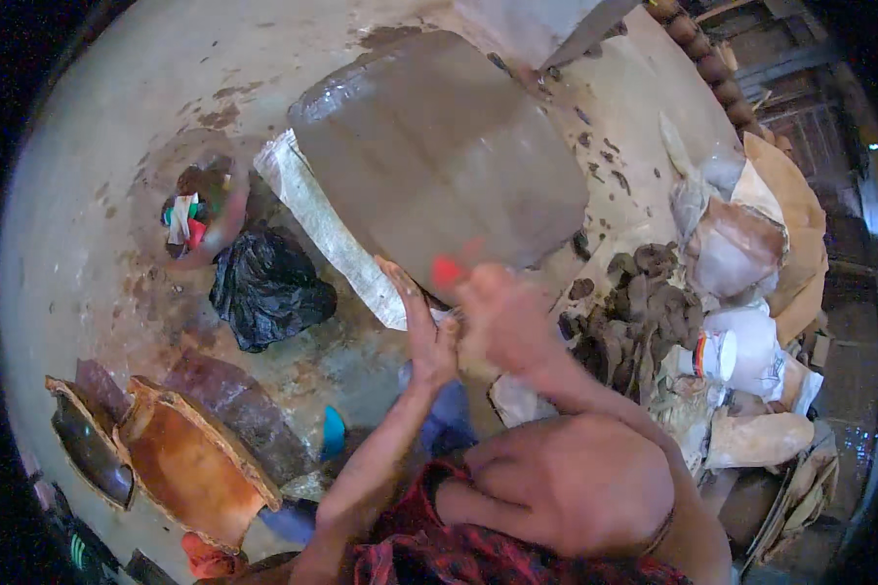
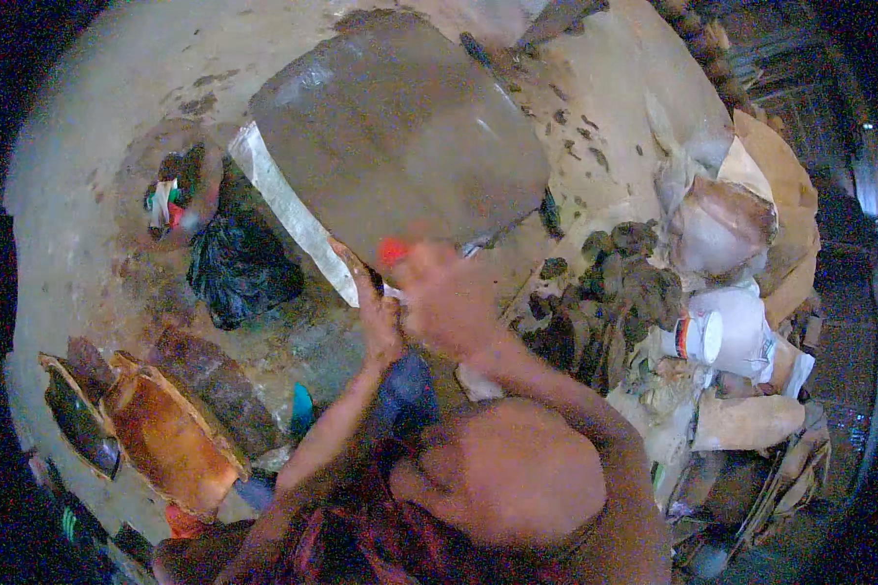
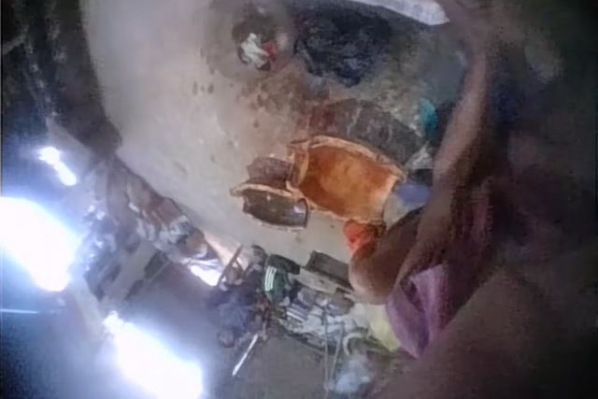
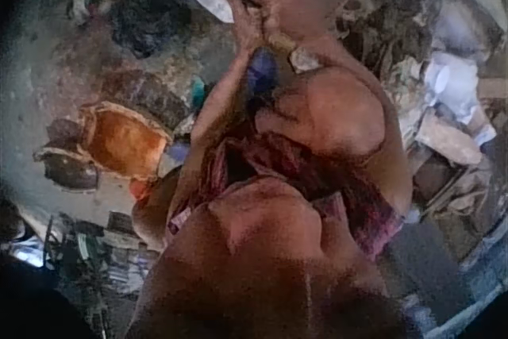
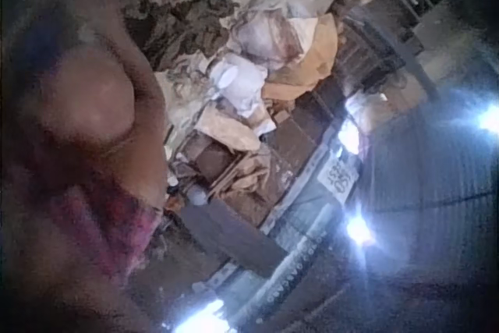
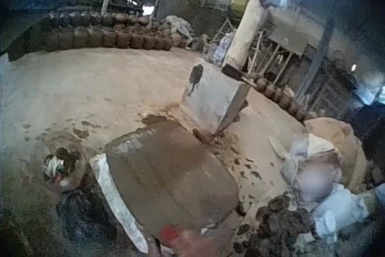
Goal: The person wipes the inside of two mold halves with a cloth, scrapes the surface of a clay slab with a small red tool, and uses a large metal blade to separate the slab. They then lift the clay slab and press it into the bottom and sides of one mold by hand.
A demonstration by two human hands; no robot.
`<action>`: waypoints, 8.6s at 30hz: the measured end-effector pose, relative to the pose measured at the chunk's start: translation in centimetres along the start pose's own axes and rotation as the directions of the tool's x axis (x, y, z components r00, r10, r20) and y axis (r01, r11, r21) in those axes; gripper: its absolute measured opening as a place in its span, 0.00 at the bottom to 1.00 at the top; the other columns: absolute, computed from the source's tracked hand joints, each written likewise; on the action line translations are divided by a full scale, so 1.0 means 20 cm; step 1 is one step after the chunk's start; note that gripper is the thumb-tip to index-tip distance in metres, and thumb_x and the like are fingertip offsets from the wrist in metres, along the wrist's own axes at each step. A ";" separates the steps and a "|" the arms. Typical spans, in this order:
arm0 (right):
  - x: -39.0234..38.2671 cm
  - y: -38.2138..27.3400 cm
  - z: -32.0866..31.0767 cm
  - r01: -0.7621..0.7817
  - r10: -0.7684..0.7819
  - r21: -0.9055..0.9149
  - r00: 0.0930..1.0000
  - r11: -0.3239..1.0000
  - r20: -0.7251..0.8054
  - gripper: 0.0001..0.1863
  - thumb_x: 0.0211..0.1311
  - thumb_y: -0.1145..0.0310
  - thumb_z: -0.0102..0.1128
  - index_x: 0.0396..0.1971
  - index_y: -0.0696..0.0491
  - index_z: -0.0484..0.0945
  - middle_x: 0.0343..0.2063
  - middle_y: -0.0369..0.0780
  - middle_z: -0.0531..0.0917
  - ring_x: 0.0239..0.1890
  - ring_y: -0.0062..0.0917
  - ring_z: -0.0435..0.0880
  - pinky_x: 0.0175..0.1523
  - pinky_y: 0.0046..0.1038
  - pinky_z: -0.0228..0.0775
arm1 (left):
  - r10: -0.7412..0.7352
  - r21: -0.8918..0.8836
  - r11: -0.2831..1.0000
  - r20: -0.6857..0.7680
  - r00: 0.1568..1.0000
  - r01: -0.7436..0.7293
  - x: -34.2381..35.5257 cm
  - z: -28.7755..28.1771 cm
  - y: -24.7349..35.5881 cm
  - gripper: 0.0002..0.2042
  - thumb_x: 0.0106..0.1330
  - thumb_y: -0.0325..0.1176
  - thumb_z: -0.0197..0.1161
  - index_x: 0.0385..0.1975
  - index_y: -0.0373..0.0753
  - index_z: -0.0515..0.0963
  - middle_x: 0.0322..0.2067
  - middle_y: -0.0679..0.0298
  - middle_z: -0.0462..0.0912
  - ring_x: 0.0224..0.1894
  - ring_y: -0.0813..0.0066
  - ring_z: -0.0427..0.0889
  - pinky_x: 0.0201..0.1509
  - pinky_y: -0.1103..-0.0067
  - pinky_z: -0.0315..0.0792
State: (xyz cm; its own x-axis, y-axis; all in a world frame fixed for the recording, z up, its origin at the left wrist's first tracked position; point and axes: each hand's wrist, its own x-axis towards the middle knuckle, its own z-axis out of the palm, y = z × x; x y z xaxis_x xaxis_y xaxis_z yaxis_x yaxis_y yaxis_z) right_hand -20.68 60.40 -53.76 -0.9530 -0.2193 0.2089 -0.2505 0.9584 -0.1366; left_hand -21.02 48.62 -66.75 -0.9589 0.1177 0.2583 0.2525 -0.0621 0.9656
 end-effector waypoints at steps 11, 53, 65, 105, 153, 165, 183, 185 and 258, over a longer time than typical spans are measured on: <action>0.07 0.81 -0.19 -0.599 0.527 -0.100 0.762 0.794 -0.377 0.09 0.61 0.66 0.64 0.33 0.57 0.84 0.31 0.48 0.85 0.36 0.48 0.85 0.38 0.48 0.77 | -0.031 -0.037 0.999 0.045 0.999 0.033 0.04 0.03 0.03 0.56 0.73 0.70 0.49 0.79 0.27 0.31 0.81 0.43 0.24 0.83 0.51 0.23 0.84 0.62 0.24; 1.37 0.25 0.34 0.426 -0.391 0.323 0.904 0.845 -0.171 0.18 0.60 0.72 0.62 0.50 0.52 0.86 0.50 0.47 0.86 0.55 0.44 0.84 0.62 0.42 0.77 | -0.197 0.000 0.979 0.246 0.949 0.203 0.06 -0.26 0.11 0.55 0.65 0.46 0.70 0.81 0.35 0.37 0.82 0.45 0.31 0.84 0.52 0.36 0.84 0.65 0.40; 1.83 0.13 0.34 0.472 -0.449 0.024 0.821 0.881 0.352 0.25 0.49 0.80 0.60 0.50 0.53 0.86 0.44 0.46 0.85 0.54 0.46 0.81 0.58 0.42 0.76 | -0.158 0.050 0.987 0.211 0.965 0.151 0.05 -0.28 0.08 0.50 0.66 0.41 0.72 0.82 0.40 0.45 0.82 0.48 0.35 0.83 0.51 0.42 0.81 0.63 0.54; 0.13 0.10 -0.15 0.215 -0.222 0.055 0.933 0.975 0.282 0.19 0.51 0.84 0.59 0.43 0.54 0.87 0.42 0.43 0.86 0.47 0.39 0.85 0.50 0.34 0.78 | -0.768 -0.429 0.603 -0.082 0.635 0.673 -0.05 -1.20 0.83 0.27 0.71 0.36 0.67 0.68 0.33 0.73 0.71 0.56 0.74 0.73 0.64 0.71 0.77 0.70 0.61; 0.09 1.55 -1.42 -0.905 0.695 0.335 0.417 0.261 0.585 0.22 0.66 0.68 0.67 0.56 0.58 0.74 0.35 0.39 0.80 0.37 0.26 0.79 0.44 0.33 0.74 | -0.808 -0.043 0.588 -0.076 0.585 0.807 2.05 1.54 0.79 0.22 0.78 0.40 0.61 0.63 0.30 0.76 0.52 0.57 0.86 0.58 0.69 0.82 0.63 0.72 0.76; -0.24 1.19 -1.88 -0.901 0.723 0.225 0.432 0.371 0.539 0.27 0.81 0.57 0.51 0.67 0.63 0.69 0.45 0.46 0.78 0.44 0.33 0.78 0.51 0.35 0.73 | -0.955 -0.378 0.246 0.061 0.289 0.892 2.06 1.51 1.08 0.09 0.76 0.36 0.62 0.44 0.37 0.80 0.33 0.68 0.82 0.34 0.79 0.80 0.37 0.77 0.78; 1.11 1.00 -1.55 -0.891 0.857 0.444 0.304 0.100 0.417 0.24 0.83 0.56 0.49 0.65 0.59 0.68 0.42 0.37 0.77 0.43 0.22 0.75 0.49 0.26 0.70 | -0.669 -0.380 0.343 0.543 0.507 0.859 1.39 0.91 1.58 0.12 0.72 0.41 0.69 0.41 0.38 0.85 0.51 0.61 0.79 0.59 0.67 0.76 0.66 0.71 0.72; 1.26 0.90 -1.53 -0.876 0.854 0.473 0.319 0.099 0.412 0.21 0.83 0.56 0.49 0.61 0.56 0.69 0.42 0.36 0.77 0.42 0.20 0.74 0.48 0.24 0.69 | -0.666 -0.472 0.229 0.562 0.490 0.851 1.40 0.81 1.56 0.15 0.71 0.43 0.70 0.47 0.38 0.85 0.52 0.60 0.78 0.60 0.66 0.76 0.68 0.70 0.71; 2.54 1.59 0.09 0.215 -0.102 -0.004 0.478 0.977 0.873 0.37 0.49 0.72 0.72 0.65 0.47 0.77 0.67 0.48 0.75 0.71 0.45 0.70 0.74 0.50 0.59 | -0.636 0.814 0.215 -0.302 0.710 0.540 1.84 -0.97 0.28 0.18 0.45 0.24 0.69 0.39 0.46 0.87 0.39 0.65 0.81 0.49 0.62 0.79 0.51 0.66 0.68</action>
State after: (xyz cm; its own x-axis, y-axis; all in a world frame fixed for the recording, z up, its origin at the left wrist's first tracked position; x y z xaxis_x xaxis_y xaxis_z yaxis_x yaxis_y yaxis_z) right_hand -77.28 79.50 -49.19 -0.5783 -0.3614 -0.7314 -0.4487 0.8896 -0.0848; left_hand -57.37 33.36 -52.36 -0.8804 -0.1764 -0.4402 -0.3575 0.8568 0.3717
